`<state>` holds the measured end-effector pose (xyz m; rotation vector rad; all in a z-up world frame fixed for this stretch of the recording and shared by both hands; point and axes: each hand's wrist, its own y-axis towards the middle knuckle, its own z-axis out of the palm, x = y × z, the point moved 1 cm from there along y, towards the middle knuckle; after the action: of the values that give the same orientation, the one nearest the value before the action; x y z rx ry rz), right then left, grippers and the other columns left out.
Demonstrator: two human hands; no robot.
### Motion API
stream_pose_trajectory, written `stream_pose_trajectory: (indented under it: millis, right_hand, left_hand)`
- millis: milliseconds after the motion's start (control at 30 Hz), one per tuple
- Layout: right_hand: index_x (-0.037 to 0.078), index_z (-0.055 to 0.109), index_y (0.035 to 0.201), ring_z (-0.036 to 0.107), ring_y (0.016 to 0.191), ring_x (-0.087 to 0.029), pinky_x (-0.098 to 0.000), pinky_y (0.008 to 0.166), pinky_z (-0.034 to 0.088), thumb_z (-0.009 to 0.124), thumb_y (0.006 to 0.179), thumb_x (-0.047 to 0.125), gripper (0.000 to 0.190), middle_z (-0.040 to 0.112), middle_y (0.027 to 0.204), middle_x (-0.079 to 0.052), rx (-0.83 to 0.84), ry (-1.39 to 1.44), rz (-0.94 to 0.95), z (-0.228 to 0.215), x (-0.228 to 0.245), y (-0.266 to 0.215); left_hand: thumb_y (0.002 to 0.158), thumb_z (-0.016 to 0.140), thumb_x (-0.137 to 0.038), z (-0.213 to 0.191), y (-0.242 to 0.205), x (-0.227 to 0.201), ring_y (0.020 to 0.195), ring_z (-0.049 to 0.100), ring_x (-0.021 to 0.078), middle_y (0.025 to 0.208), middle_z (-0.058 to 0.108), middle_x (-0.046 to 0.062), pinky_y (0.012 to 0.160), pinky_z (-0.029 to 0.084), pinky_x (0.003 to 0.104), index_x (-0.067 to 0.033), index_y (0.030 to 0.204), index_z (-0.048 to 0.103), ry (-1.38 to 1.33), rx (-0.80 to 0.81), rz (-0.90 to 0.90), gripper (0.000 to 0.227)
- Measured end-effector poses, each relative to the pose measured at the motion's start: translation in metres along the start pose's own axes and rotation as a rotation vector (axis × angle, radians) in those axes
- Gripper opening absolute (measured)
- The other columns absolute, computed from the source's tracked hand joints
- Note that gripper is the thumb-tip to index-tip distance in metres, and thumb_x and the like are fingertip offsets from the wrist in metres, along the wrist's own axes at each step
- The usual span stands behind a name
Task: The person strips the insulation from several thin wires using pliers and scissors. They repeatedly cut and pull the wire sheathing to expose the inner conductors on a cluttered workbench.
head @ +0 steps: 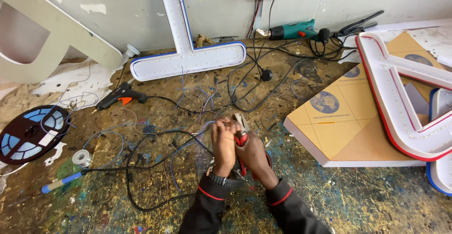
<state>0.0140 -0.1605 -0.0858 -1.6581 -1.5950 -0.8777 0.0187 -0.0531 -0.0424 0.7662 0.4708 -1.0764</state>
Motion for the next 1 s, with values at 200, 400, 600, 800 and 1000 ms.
stream_pose_trajectory:
  millis: [200, 400, 600, 800, 1000]
  right_hand:
    - [0.003, 0.078, 0.105, 0.079, 0.096, -0.054, -0.0588, 0.08, 0.064, 0.083, 0.094, 0.038, 0.038, 0.078, 0.094, -0.026, 0.037, -0.169, -0.092, -0.005, 0.058, 0.007]
    - [0.018, 0.073, 0.084, 0.081, 0.081, -0.047, -0.0566, 0.071, 0.065, 0.083, 0.082, 0.051, 0.035, 0.073, 0.074, -0.017, -0.016, -0.506, -0.198, 0.017, 0.038, 0.097]
    - [0.011, 0.085, 0.09, 0.086, 0.092, -0.036, -0.0463, 0.076, 0.069, 0.081, 0.093, 0.051, 0.04, 0.082, 0.083, -0.012, -0.072, -0.63, 0.009, 0.027, 0.039, 0.14]
    - [0.014, 0.084, 0.092, 0.082, 0.086, -0.043, -0.0578, 0.076, 0.065, 0.099, 0.076, 0.063, 0.053, 0.08, 0.082, -0.018, -0.047, -0.236, 0.072, -0.08, -0.008, 0.152]
    - [0.007, 0.064, 0.084, 0.07, 0.051, -0.025, -0.031, 0.032, 0.058, 0.08, 0.094, 0.028, 0.028, 0.072, 0.065, -0.009, 0.386, 0.696, 0.372, -0.067, 0.026, 0.034]
  left_hand:
    - [0.127, 0.035, -0.04, -0.022, 0.02, -0.029, 0.072, 0.057, 0.0106, 0.074, 0.057, -0.009, 0.079, 0.049, 0.026, -0.0174, 0.126, 0.061, -0.331, -0.169, 0.002, 0.035]
    - [0.128, 0.035, -0.027, -0.046, 0.034, -0.035, 0.065, 0.049, 0.0107, 0.067, 0.045, -0.012, 0.077, 0.045, 0.03, -0.0113, 0.125, 0.059, -0.567, -0.22, 0.001, 0.029]
    - [0.123, 0.042, -0.011, -0.052, 0.021, -0.05, 0.065, 0.04, 0.0091, 0.068, 0.034, -0.01, 0.066, 0.037, 0.026, -0.0082, 0.114, 0.068, -0.685, -0.333, -0.278, 0.027]
    - [0.123, 0.05, -0.022, -0.027, 0.014, -0.128, 0.066, 0.038, 0.0098, 0.073, 0.034, -0.01, 0.066, 0.038, 0.026, -0.01, 0.121, 0.061, -0.667, -0.16, -0.209, 0.016]
    - [0.123, 0.051, -0.026, -0.051, 0.034, -0.046, 0.065, 0.038, 0.0114, 0.074, 0.034, -0.009, 0.066, 0.038, 0.025, -0.0125, 0.119, 0.065, -0.652, -0.131, -0.199, 0.02]
